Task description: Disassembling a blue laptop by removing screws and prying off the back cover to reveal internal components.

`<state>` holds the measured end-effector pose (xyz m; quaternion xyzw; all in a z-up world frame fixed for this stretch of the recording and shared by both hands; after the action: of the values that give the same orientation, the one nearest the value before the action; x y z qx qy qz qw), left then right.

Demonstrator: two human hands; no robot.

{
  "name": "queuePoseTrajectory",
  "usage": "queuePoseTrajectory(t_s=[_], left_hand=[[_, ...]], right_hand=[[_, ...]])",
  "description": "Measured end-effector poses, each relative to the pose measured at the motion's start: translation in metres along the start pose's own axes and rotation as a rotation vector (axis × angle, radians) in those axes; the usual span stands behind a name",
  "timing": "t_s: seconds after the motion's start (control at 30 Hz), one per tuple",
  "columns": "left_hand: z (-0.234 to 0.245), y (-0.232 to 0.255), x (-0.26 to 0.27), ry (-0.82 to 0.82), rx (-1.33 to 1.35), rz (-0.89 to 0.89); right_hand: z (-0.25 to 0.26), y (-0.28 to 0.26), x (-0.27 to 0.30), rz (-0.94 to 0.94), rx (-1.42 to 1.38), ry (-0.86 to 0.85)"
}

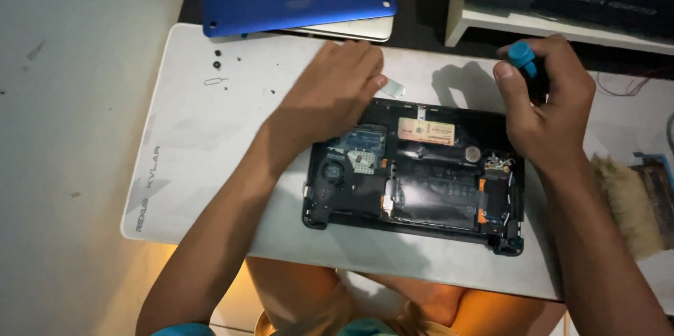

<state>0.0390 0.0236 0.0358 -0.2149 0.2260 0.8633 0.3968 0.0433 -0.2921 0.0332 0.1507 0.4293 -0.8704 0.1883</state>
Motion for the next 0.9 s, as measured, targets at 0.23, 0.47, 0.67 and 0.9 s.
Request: queuePoseTrajectory(t_s=[0.23, 0.47, 0.67, 0.9], left_hand=[[0.025, -0.016, 0.006, 0.053, -0.103, 0.091], [0.044, -0.031, 0.016, 0.163, -0.059, 0.236], [0.032, -0.037, 0.021, 0.047, -0.099, 0.170], [0.035, -0.032, 0.020, -0.155, 0.023, 0.356]], right_hand=[[0.013, 0.001, -0.002, 0.038, 0.022, -0.003], [0.013, 0.011, 0.008, 0.014, 0.077, -0.047], [0.018, 0.030, 0.003, 0.028, 0.037, -0.053], [0.034, 0.054, -0.012, -0.223, -0.305, 0.099]])
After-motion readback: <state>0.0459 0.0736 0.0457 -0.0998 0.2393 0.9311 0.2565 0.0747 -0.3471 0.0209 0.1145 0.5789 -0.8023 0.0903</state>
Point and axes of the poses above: each hand's wrist, its own x-axis away from the middle knuckle, its own z-axis out of the back of the hand, y = z × x, the point moved 3 cm from there along -x, towards the middle knuckle, and after that the axes turned 9 degrees about -z, right-handed, at the moved point
